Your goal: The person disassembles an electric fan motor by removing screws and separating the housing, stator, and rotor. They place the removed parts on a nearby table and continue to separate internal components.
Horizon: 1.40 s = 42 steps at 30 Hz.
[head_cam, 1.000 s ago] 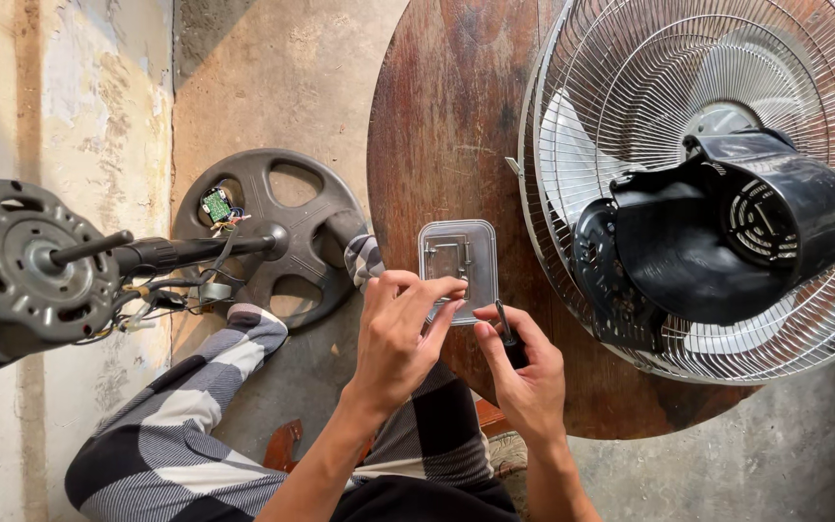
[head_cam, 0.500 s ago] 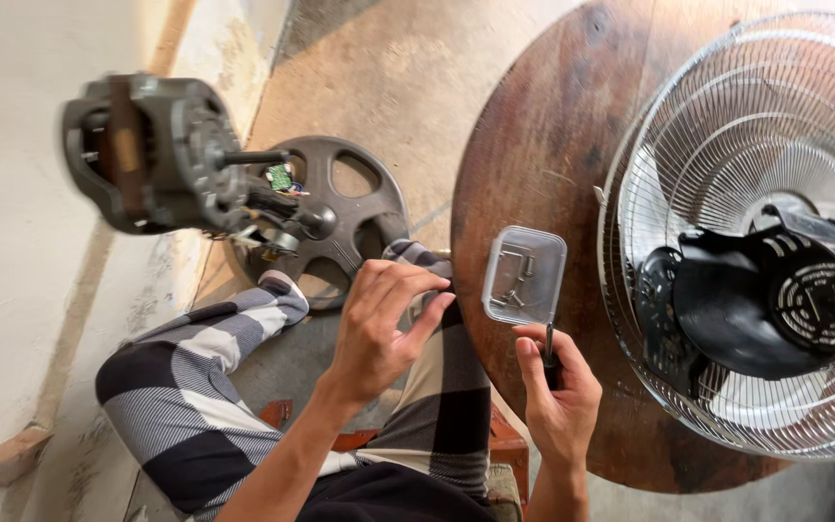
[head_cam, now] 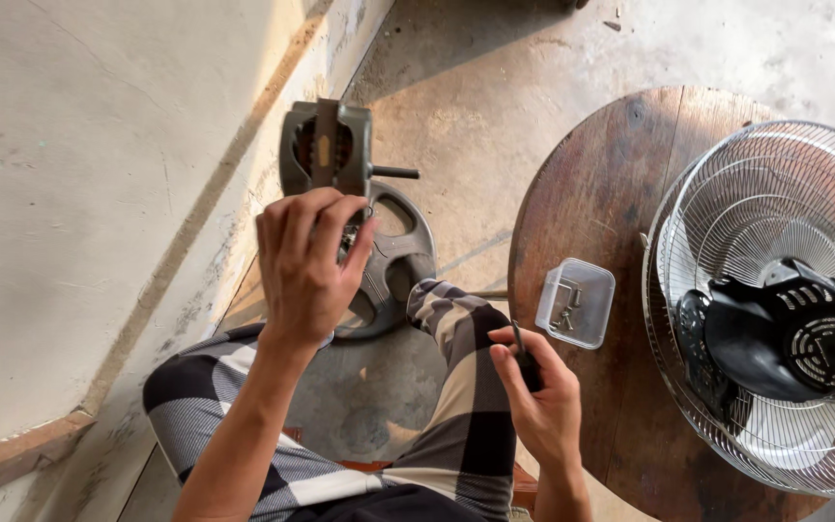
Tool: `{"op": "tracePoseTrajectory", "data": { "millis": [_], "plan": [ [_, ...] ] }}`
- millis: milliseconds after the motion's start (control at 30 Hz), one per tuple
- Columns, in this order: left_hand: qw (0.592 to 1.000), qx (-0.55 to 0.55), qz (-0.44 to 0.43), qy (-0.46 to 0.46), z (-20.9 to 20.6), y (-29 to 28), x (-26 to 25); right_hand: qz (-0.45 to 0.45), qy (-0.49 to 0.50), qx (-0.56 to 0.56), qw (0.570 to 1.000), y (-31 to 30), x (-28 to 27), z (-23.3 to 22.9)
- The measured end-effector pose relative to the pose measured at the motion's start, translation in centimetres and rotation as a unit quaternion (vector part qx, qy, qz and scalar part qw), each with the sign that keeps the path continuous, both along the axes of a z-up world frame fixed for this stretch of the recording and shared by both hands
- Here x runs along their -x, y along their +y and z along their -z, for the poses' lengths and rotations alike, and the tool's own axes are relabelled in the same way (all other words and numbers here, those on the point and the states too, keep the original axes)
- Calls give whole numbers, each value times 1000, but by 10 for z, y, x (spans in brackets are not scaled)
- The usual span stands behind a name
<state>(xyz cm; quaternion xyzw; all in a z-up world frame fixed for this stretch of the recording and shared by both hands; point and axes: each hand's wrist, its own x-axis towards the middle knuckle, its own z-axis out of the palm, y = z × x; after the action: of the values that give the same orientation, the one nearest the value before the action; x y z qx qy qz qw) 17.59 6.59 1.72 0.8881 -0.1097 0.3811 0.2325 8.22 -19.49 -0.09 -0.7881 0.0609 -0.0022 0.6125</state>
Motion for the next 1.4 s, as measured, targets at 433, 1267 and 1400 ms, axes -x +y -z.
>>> {"op": "tracePoseTrajectory", "data": {
  "millis": [433, 1267, 1400],
  "plan": [
    [995, 80, 52, 21, 6, 21, 1, -40, -94, 43, 994, 54, -41, -3],
    [935, 344, -23, 78, 58, 15, 3, -53, -233, 43, 970, 107, -151, 24],
    [937, 338, 38, 81, 60, 11, 21, -41, -233, 32, 971, 107, -150, 29]
  ]
}}
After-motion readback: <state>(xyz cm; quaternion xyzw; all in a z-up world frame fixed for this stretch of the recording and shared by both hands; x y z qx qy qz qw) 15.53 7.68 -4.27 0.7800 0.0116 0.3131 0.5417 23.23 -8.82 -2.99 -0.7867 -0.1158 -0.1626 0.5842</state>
